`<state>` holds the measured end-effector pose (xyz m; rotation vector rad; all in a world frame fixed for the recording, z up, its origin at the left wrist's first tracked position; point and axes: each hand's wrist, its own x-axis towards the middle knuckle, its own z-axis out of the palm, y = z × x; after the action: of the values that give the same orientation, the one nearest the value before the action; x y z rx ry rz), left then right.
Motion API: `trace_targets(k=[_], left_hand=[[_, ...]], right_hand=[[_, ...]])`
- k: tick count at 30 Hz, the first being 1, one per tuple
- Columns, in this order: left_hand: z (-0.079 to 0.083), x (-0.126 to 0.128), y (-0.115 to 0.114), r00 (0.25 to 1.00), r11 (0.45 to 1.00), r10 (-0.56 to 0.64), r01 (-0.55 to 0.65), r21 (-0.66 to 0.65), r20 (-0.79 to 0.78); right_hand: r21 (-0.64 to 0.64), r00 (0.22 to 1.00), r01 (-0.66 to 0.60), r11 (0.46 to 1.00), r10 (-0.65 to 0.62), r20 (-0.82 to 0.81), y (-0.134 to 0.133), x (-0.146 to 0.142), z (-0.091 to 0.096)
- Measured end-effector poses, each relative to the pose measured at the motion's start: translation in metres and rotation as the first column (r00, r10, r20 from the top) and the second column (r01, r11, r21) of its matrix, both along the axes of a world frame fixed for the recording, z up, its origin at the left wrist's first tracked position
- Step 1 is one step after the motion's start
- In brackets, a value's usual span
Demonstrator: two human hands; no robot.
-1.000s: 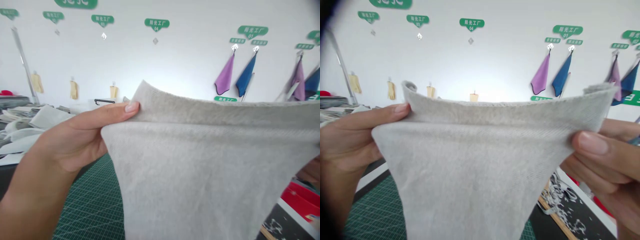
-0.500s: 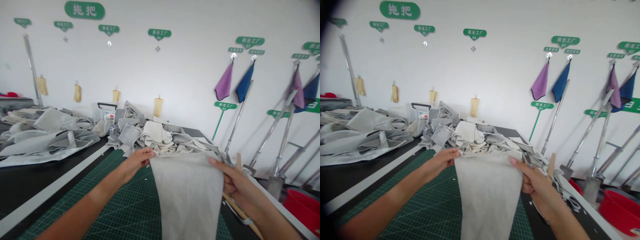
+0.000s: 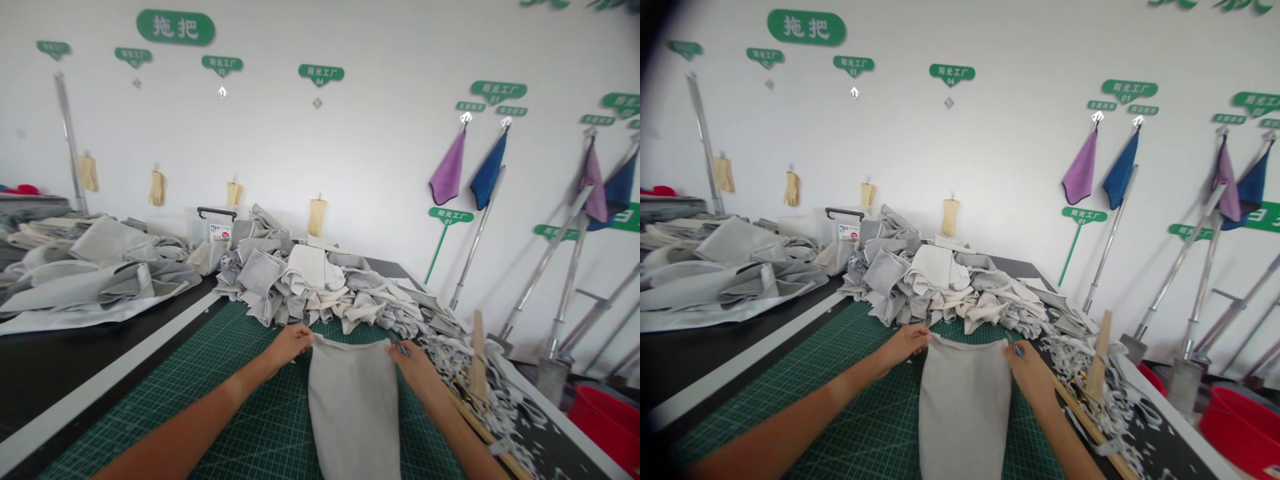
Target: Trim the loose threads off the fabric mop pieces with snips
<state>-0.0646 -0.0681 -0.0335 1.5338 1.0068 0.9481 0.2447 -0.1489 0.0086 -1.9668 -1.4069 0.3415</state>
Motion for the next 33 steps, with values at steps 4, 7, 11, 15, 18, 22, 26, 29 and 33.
trace_targets(k=[4,7,11,15,18,22,26,29,33], left_hand=[[-0.003,0.021,0.010,0.994,0.996,0.086,-0.087,0.019,0.067],[-0.005,0.033,0.013,0.989,0.988,0.118,-0.126,0.086,0.090],[-0.011,0.039,0.010,0.995,0.975,0.067,-0.081,0.206,0.072],[-0.014,0.038,0.005,0.999,0.959,0.016,-0.024,0.282,0.032],[-0.014,0.036,0.004,1.000,0.949,0.014,-0.013,0.316,-0.002],[-0.015,0.034,0.005,0.999,0.942,-0.005,0.021,0.334,-0.048],[-0.012,0.033,0.003,0.998,0.943,-0.021,0.037,0.331,-0.055],[-0.009,0.032,0.002,0.998,0.941,-0.052,0.062,0.333,-0.040],[-0.008,0.031,-0.001,0.997,0.942,-0.082,0.081,0.326,-0.009]], right_hand=[[0.065,0.981,0.033,0.997,-0.045,0.187,-0.005,-0.029,0.025],[0.072,0.980,-0.096,0.993,0.082,0.181,-0.002,-0.063,0.026],[0.113,0.943,-0.303,0.946,0.280,0.179,0.006,-0.102,0.002],[0.127,0.895,-0.428,0.895,0.401,0.195,0.007,-0.117,-0.023],[0.150,0.911,-0.407,0.901,0.389,0.136,0.010,-0.113,-0.033],[0.199,0.933,-0.358,0.912,0.360,0.026,0.020,-0.104,-0.042],[0.219,0.921,-0.377,0.900,0.390,-0.020,0.028,-0.103,-0.047],[0.225,0.911,-0.397,0.890,0.411,-0.019,0.029,-0.103,-0.048],[0.266,0.908,-0.406,0.874,0.419,0.008,0.030,-0.101,-0.047]])
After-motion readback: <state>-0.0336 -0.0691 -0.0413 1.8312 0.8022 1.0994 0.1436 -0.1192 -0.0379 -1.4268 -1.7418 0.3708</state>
